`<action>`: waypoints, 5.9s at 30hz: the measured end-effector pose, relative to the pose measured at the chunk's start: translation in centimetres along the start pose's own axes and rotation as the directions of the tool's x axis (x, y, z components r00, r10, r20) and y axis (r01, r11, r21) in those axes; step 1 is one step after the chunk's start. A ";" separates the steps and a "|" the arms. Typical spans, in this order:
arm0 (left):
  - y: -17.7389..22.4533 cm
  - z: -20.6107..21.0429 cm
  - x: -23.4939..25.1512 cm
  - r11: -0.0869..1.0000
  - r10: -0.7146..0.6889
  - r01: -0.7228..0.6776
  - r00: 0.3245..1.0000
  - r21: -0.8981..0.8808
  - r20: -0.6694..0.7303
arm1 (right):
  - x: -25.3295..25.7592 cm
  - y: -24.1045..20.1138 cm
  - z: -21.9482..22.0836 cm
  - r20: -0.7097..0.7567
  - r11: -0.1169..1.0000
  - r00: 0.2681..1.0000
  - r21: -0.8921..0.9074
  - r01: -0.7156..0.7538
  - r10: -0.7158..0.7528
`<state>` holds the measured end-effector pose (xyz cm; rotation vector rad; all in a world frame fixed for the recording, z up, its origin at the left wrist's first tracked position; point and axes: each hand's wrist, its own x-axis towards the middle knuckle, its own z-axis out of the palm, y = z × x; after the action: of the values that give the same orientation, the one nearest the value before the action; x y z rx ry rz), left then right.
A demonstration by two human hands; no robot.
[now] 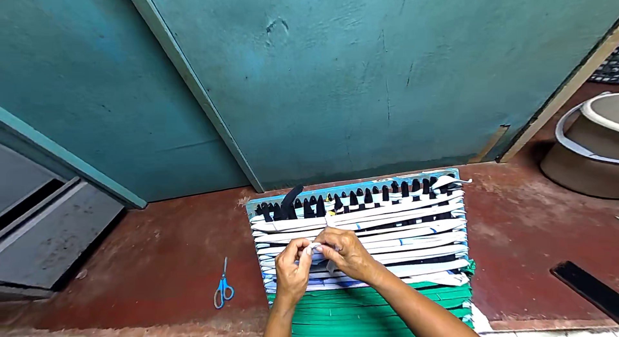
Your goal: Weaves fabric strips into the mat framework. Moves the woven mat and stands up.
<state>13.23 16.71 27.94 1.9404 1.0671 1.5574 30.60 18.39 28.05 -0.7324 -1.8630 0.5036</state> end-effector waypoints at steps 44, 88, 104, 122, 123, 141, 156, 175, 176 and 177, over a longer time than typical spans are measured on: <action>-4.5 2.8 3.5 0.895 -0.001 -0.032 0.997 0.445 0.072 | 5.9 3.4 -1.0 0.232 0.768 0.735 -0.265 -0.582 0.637; 2.0 -7.2 2.4 0.998 0.050 -0.038 0.974 0.056 -0.220 | 3.5 -1.1 1.4 -0.004 0.979 0.988 -0.134 0.153 -0.155; 1.6 -3.3 0.8 0.989 0.139 -0.133 0.985 -0.061 0.102 | 1.3 -0.9 1.3 -0.039 0.959 0.960 0.063 0.278 -0.276; -1.9 -0.3 7.5 0.668 -0.716 0.470 0.619 0.577 0.324 | 3.6 2.7 3.7 0.061 0.839 0.970 -0.517 -0.172 0.236; -3.0 -0.2 7.2 0.705 -0.709 0.623 0.613 0.338 0.349 | 3.6 2.7 3.4 0.075 0.855 0.963 -0.480 -0.194 0.261; -3.5 -1.7 3.6 0.915 -0.290 0.216 0.939 0.342 0.184 | 8.0 1.9 3.2 0.248 0.734 0.715 -0.438 -0.519 0.654; -2.7 -0.6 5.8 0.793 -0.385 0.319 0.923 0.519 0.022 | 6.2 4.0 3.0 0.324 0.765 0.768 0.169 -0.622 0.552; -1.8 -6.6 5.7 0.809 -0.517 0.215 0.702 -0.547 -0.489 | 1.3 6.2 4.1 -0.237 0.857 0.949 -0.512 0.058 -0.206; -1.8 -8.0 6.1 0.830 -0.486 0.171 0.688 -0.530 -0.539 | 1.2 6.4 4.0 -0.232 0.857 0.950 -0.511 0.065 -0.210; -1.9 -9.4 6.3 0.847 -0.459 0.136 0.674 -0.514 -0.578 | 1.1 6.7 3.9 -0.233 0.864 0.949 -0.499 0.069 -0.211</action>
<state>4.17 21.62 33.05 0.8060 1.1017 2.1374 28.40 23.97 23.05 -0.9327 -1.7651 -0.1780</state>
